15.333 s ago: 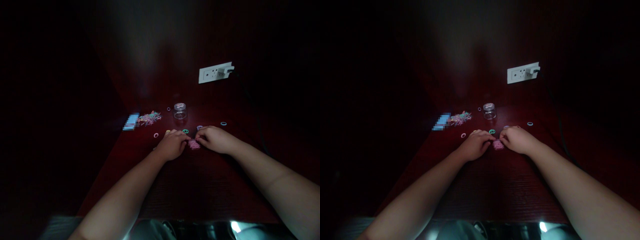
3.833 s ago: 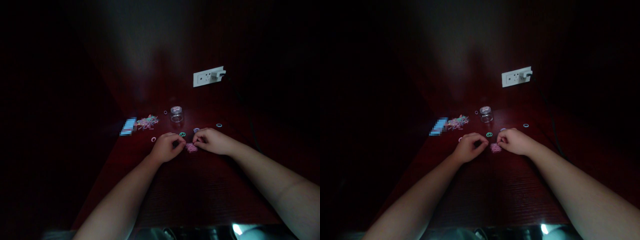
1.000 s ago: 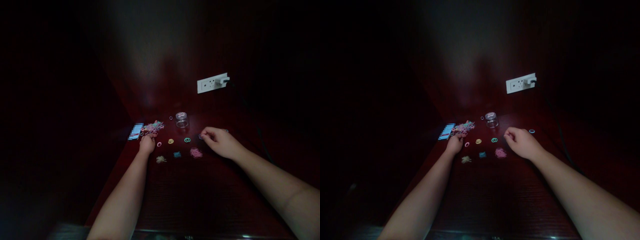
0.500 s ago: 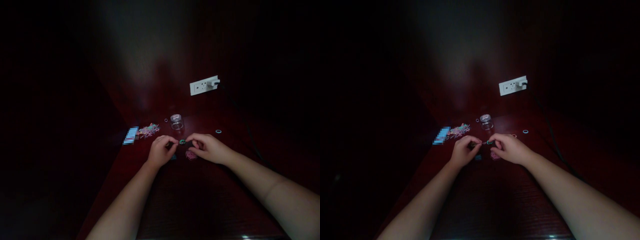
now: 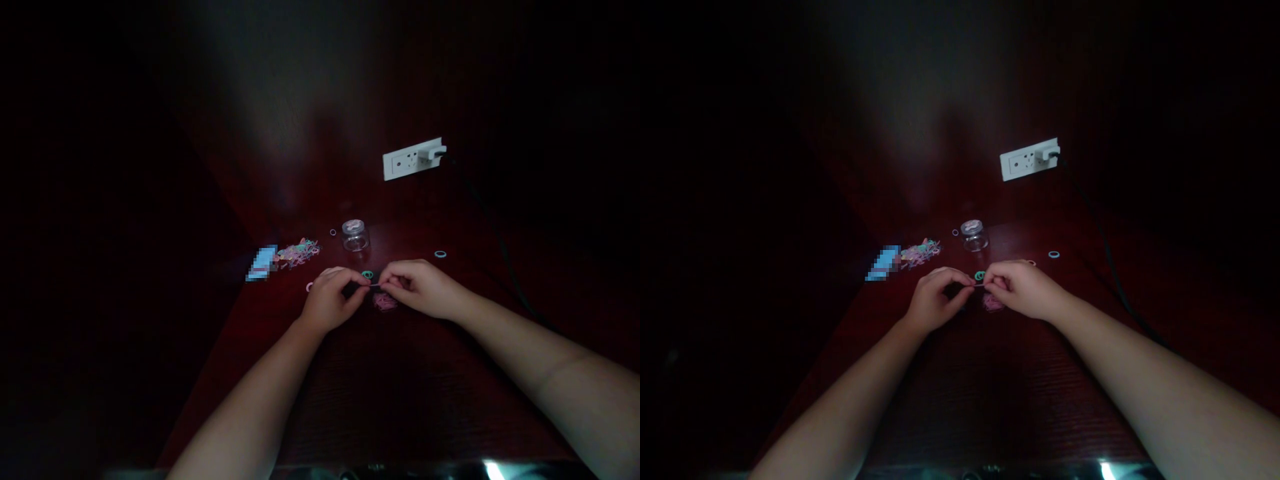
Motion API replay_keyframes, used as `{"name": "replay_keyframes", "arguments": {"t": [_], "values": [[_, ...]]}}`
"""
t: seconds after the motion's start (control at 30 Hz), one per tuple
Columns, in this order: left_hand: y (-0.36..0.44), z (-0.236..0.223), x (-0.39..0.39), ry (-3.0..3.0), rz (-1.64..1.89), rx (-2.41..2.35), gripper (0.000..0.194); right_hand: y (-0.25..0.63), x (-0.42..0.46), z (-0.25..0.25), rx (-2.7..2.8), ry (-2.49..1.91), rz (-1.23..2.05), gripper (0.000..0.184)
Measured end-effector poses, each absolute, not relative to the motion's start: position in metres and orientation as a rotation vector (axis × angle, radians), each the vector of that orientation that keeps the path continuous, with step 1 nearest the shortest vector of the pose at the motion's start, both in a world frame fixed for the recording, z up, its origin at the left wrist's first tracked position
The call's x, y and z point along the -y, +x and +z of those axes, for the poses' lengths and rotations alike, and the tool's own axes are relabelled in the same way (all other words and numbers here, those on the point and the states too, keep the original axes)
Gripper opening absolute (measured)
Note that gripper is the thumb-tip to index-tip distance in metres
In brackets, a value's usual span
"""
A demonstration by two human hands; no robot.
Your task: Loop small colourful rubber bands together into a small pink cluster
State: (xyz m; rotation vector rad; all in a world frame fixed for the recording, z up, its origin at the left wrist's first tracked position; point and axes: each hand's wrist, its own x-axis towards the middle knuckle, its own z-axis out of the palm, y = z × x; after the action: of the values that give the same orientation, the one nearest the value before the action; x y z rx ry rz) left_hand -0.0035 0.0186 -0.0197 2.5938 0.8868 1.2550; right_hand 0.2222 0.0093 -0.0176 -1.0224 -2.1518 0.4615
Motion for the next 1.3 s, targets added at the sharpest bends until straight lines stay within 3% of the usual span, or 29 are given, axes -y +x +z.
{"name": "replay_keyframes", "arguments": {"t": [1.3], "values": [[-0.0023,-0.0168,-0.0164,2.596,1.148,-0.9,0.006,0.2237,-0.0089,-0.0176,2.187,-1.059,0.557,0.012]]}}
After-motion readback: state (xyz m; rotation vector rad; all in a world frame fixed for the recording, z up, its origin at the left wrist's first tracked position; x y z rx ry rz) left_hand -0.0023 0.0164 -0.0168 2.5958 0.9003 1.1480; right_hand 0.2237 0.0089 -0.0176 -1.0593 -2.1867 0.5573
